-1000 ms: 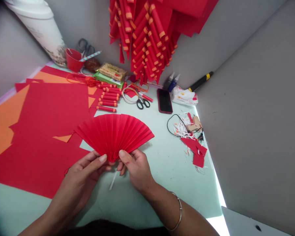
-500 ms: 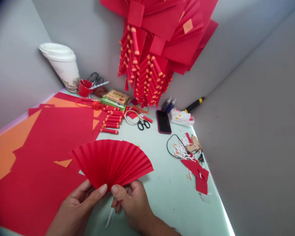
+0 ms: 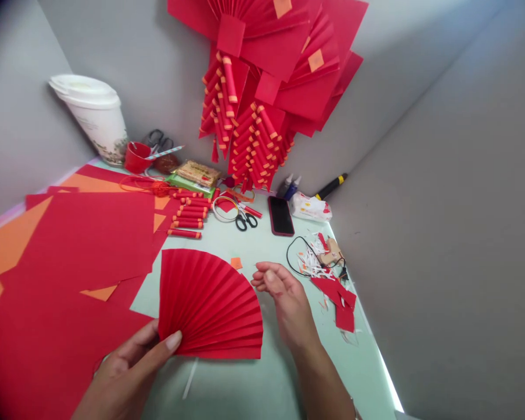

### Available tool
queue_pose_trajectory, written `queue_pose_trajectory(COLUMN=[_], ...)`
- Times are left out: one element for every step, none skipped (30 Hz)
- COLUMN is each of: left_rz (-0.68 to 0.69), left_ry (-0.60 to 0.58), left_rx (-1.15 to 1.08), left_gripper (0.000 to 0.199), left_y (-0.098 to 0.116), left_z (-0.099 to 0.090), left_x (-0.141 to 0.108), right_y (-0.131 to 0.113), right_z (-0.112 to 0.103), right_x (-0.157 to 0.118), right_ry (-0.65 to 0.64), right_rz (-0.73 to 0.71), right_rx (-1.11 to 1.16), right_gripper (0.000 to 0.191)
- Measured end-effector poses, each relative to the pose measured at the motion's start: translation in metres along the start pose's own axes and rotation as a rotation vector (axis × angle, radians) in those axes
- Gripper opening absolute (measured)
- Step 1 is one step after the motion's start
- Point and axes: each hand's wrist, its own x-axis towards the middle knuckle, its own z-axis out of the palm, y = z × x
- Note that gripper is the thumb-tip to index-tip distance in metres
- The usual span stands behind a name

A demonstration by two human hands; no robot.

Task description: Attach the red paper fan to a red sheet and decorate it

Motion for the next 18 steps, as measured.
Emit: queue_pose_trajectory(left_rz=[0.003,-0.001,-0.012,-0.024,-0.032,-0.030,-0.022,-0.006,0.011,0.021,0.027,0.030,0.031,0.032,0.034,0.040,0.045,0.053], left_ry=[0.002,0.004,0.005,0.000,-0.009,-0.016,-0.013,0.005,0.033,0.060,0.089,0.116,0.138,0.152,0.161,0.166,0.165,0.164], left_rx=[0.005,0.011,0.020,0.034,0.053,0.074,0.090,0.095,0.088,0.072,0.047,0.020,0.000,-0.016,-0.028,-0.038,-0.044,-0.045], left_gripper=[0.047,0.044,0.042,0.041,0.040,0.040,0.040,0.039,0.039,0.038,0.039,0.040,0.042,0.044,0.046,0.047,0.048,0.049], left_y=[0.000,0.000,-0.001,-0.002,-0.003,-0.004,-0.005,-0.005,-0.006,-0.006,-0.006,-0.005,-0.004,-0.003,-0.002,-0.002,-0.001,-0.001], left_z=[0.002,0.003,0.004,0.005,0.006,0.006,0.006,0.005,0.005,0.005,0.004,0.004,0.004,0.004,0.004,0.004,0.004,0.004], left_x=[0.000,0.000,0.000,0.000,0.001,0.001,0.002,0.002,0.003,0.003,0.004,0.004,0.005,0.005,0.006,0.006,0.005,0.005], right_y=[-0.002,-0.003,-0.004,-0.005,-0.005,-0.005,-0.004,-0.002,0.000,0.002,0.005,0.009,0.012,0.016,0.019,0.021,0.023,0.024], right_z=[0.001,0.003,0.004,0.006,0.007,0.008,0.009,0.009,0.009,0.009,0.009,0.010,0.010,0.010,0.010,0.010,0.010,0.008], right_x=[-0.001,-0.003,-0.003,-0.004,-0.004,-0.003,-0.002,-0.002,-0.001,0.000,0.000,0.000,0.000,-0.001,-0.002,-0.004,-0.005,-0.006], right_ry=[-0.036,-0.071,-0.106,-0.138,-0.166,-0.188,-0.198,-0.195,-0.179,-0.157,-0.135,-0.117,-0.106,-0.106,-0.117,-0.134,-0.155,-0.175], right_rz=[0.022,0.050,0.085,0.123,0.162,0.195,0.217,0.226,0.224,0.217,0.207,0.198,0.191,0.188,0.190,0.196,0.204,0.204], right_rx=[-0.031,-0.055,-0.070,-0.079,-0.084,-0.088,-0.090,-0.090,-0.085,-0.071,-0.052,-0.030,-0.005,0.018,0.038,0.053,0.065,0.078], right_gripper=[0.038,0.038,0.039,0.038,0.037,0.035,0.033,0.031,0.031,0.030,0.030,0.030,0.029,0.029,0.028,0.028,0.027,0.025])
